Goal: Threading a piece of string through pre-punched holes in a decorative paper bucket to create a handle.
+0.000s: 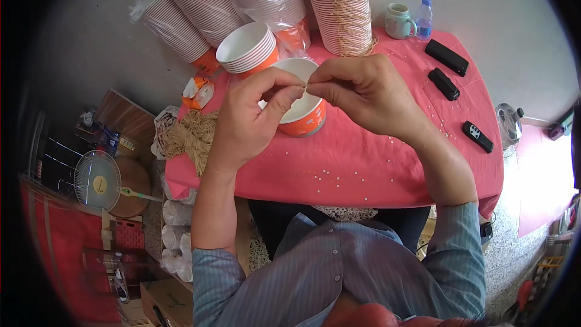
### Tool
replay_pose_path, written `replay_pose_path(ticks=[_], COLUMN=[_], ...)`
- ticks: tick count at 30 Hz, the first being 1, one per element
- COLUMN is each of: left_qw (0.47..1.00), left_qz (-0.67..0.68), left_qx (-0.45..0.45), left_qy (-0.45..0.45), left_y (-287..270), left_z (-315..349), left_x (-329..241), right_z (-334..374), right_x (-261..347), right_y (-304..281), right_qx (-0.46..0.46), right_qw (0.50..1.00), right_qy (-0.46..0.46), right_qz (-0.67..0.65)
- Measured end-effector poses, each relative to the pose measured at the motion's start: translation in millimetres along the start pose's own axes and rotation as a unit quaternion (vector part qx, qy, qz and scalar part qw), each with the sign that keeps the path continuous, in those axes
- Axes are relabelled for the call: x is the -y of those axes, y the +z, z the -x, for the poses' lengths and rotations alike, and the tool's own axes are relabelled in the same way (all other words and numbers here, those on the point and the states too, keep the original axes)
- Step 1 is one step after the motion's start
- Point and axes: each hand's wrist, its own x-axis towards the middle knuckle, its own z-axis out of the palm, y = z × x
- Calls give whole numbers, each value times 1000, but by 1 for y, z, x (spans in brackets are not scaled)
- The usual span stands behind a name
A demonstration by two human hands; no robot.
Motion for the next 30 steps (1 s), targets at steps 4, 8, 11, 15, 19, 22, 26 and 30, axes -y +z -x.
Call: replay_pose_path(ticks=[4, 8, 11, 15, 19, 22, 26, 30], left_qw=[980, 961, 961, 966, 969, 968, 960, 985], left_qz=[-162, -178, -194, -62, 36, 89, 147, 86], left_qx=[-83, -208, -102, -73, -100, -107, -153, -132], left_qy=[85, -40, -169, -241, -224, -207, -185, -74], left_y=[-3, -34, -53, -29, -14, -1, 13, 31], left_z=[8, 3, 10, 10, 22, 29, 56, 77], left_x=[7, 69, 132, 170, 156, 128, 120, 113], right_z=[1, -4, -9, 1, -2, 0, -2, 1], right_x=[2, 0, -23, -104, -110, -107, -100, -118], right_y=[-4, -7, 5, 26, 30, 26, 20, 25], right_qx=[20, -37, -47, -38, 15, 4, 27, 114], right_qw=[999, 996, 994, 992, 981, 985, 981, 975], right_qy=[29, 70, 95, 93, 192, 154, 175, 189], right_qz=[-22, -29, 2, 79, 37, 80, 75, -30])
